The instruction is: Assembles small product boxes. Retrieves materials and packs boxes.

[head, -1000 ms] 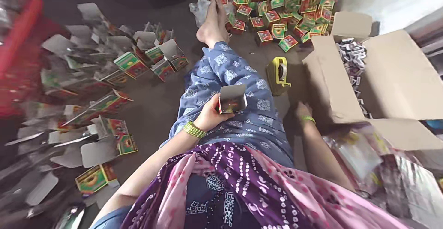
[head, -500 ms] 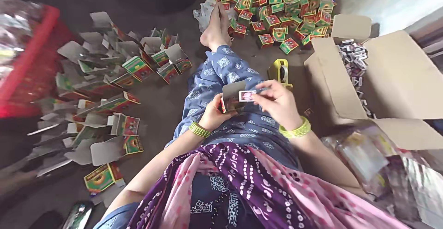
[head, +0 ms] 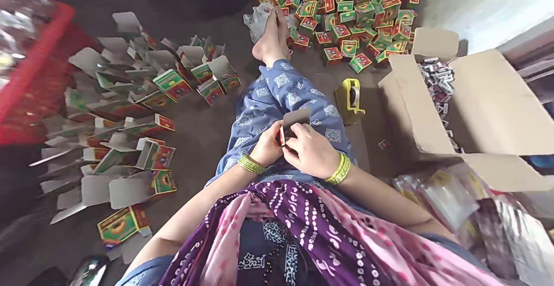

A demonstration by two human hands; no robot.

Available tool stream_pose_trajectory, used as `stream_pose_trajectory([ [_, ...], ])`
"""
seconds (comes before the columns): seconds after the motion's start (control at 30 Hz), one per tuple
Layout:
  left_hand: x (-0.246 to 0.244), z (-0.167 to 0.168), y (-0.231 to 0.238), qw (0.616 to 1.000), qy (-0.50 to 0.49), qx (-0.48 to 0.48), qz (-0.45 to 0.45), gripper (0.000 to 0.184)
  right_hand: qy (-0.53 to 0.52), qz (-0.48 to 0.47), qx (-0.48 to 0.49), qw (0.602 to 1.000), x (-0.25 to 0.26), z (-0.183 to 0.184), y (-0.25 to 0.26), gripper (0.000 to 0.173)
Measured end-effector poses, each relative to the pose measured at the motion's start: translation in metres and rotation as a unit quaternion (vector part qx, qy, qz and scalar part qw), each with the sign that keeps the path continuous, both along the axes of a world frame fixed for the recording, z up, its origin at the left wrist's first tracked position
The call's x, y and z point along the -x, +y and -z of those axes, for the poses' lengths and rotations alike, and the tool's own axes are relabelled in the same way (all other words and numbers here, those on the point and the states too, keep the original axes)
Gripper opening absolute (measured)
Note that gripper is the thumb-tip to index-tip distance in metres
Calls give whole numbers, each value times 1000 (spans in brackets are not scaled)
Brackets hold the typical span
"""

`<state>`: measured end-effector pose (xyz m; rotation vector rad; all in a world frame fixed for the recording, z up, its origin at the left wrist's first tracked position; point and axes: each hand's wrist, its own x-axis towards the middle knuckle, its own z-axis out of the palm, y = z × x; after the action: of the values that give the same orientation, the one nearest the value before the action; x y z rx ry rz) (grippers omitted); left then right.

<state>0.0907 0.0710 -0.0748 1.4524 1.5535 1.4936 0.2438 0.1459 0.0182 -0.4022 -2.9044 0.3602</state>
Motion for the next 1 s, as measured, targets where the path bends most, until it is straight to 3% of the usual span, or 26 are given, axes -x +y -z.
stream_pose_trajectory([
  [0.1,2,-2,-2,1000,-12,-18,4,60,103,27,-4,994,-4,2,2,34],
  [0.17,2,-3,-3,996,-68,-56,5,80,233,70,-19,970,-9,2,8,28],
  [0.23,0,-2,-3,985,-130,-113,7,93,301,111,0,947,-14,2,20,35],
  [0.33,-1,0,-2,978,-155,-142,8,108,290,113,159,937,-19,15,40,60],
  [0.4,-4,-1,-3,977,-154,-143,25,113,255,85,302,915,-21,25,46,66],
  [0.47,-5,-2,-6,982,-126,-138,38,105,229,42,412,881,-22,34,46,63],
  [0.53,-3,-4,-9,984,-103,-132,54,88,233,-4,457,858,-22,41,45,52],
  [0.6,-3,-6,-12,985,-102,-127,63,70,239,-31,425,873,-21,45,45,40],
  [0.7,-6,-6,-12,985,-110,-113,70,58,230,-18,315,921,-20,48,46,53],
  [0.77,-6,-7,-10,985,-119,-101,80,57,258,1,286,923,-19,46,46,46],
  [0.83,-5,-7,-8,984,-130,-85,84,61,322,16,326,889,-20,41,44,27],
  [0.93,-3,-2,-5,979,-161,-88,87,82,334,19,453,826,-25,25,45,49],
  [1.0,-4,-2,-5,977,-172,-82,95,90,312,22,464,829,-29,19,46,37],
])
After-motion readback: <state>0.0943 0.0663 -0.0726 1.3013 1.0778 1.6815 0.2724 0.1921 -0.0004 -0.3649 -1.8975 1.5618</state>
